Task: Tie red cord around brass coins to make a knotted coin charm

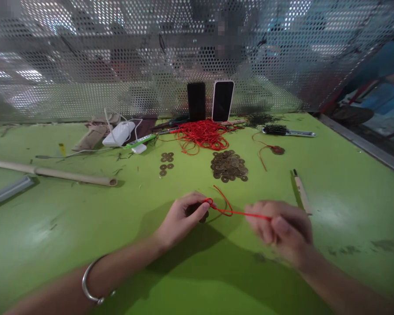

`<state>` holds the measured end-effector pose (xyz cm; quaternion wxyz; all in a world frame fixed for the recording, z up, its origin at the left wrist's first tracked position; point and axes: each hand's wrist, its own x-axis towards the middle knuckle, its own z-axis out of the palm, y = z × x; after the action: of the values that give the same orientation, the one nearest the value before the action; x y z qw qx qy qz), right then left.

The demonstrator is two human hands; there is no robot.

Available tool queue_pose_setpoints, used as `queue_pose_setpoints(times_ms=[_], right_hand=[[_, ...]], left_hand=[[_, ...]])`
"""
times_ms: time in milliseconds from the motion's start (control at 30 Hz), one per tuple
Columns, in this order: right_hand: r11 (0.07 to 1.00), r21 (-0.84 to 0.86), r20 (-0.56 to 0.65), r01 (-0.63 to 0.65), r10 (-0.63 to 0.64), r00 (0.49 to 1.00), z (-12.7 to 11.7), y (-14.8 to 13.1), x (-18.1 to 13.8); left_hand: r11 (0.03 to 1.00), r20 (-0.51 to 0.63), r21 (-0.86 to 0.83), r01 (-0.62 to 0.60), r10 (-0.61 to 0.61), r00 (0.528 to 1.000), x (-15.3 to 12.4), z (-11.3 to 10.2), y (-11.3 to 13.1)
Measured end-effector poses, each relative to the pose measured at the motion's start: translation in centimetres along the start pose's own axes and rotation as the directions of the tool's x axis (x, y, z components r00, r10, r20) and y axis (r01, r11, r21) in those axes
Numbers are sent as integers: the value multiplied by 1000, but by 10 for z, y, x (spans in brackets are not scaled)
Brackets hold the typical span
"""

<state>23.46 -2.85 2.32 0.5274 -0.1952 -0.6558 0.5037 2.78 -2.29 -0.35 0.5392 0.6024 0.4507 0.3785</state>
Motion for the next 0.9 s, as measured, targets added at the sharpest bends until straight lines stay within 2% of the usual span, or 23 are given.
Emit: queue_pose_setpoints(times_ms=[133,233,300,367,433,500,667,900], right_hand=[[998,61,-263,-31,46,964,-9,-10,10],[992,115,-308,-46,80,948,-14,-13,14],[986,159,-229,-39,75,971,-15,-11,14],[980,182,-83,-83,99,992,-13,-7,11],[970,159,60,-183,176,983,-9,-5,9],[955,96,142,-281,266,953,-3,-2,8],[914,-107,195,-391,405,893,10,3,8],[890,-175,150,-422,448,882,12,11,6]], left_hand=[[1000,33,16,-11,10,999,-1,-1,-1],[998,41,62,-15,12,999,-1,-1,-3],[996,19,92,-8,6,1000,-1,-1,-4],[995,-11,101,8,-7,1000,0,-1,-4],[994,-40,104,15,-11,999,0,0,-3],[995,-59,104,5,1,998,0,0,-2],[999,-81,43,-14,18,997,2,0,-1],[995,-31,77,-65,68,997,1,-3,0]])
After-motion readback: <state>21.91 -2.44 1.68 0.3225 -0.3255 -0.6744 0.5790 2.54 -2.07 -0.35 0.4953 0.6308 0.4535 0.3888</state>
